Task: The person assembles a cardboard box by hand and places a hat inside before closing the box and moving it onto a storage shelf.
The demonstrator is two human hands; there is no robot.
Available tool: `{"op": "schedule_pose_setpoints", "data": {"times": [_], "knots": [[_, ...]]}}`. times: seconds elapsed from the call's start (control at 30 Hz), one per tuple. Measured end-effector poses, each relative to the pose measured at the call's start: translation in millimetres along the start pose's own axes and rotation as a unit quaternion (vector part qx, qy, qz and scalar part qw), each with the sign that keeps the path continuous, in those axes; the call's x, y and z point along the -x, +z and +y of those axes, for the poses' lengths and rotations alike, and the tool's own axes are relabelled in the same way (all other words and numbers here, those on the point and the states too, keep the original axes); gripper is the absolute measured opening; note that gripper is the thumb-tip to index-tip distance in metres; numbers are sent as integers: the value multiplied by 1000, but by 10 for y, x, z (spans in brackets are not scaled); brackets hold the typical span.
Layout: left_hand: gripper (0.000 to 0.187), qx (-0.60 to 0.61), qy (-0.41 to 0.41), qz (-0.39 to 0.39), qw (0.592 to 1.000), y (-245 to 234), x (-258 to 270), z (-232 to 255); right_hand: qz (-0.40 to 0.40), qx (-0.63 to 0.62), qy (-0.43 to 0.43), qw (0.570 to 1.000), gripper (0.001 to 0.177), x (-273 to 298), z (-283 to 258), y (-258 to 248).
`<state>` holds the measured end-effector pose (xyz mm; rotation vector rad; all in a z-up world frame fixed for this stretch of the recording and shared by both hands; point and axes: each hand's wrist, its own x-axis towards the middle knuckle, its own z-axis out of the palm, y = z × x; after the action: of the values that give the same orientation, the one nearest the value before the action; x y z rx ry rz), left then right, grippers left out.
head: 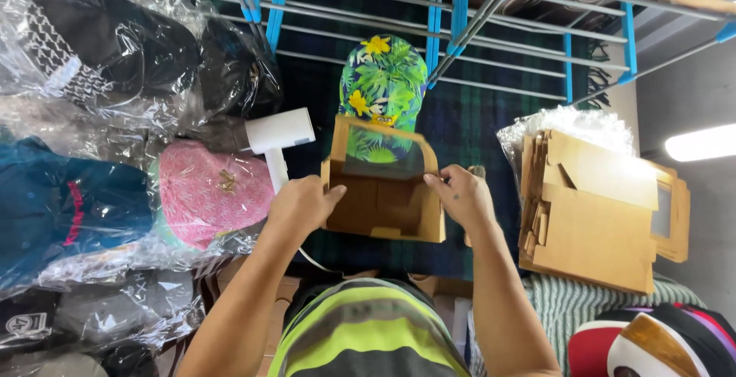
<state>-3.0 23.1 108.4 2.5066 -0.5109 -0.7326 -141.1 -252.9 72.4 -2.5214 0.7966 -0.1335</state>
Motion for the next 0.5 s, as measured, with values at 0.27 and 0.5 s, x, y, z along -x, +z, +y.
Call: {"op": "schedule_pose_setpoints", "data": {"times": [0.27,0.5], "knots": [[54,112,7,25,993,-324,-1105,67,-43,-322,187,927,48,-1289,10,291],[102,498,-152,-31,853,-23,-2264,85,-130,-501,305,799,93,-1603,-583,252]]}}
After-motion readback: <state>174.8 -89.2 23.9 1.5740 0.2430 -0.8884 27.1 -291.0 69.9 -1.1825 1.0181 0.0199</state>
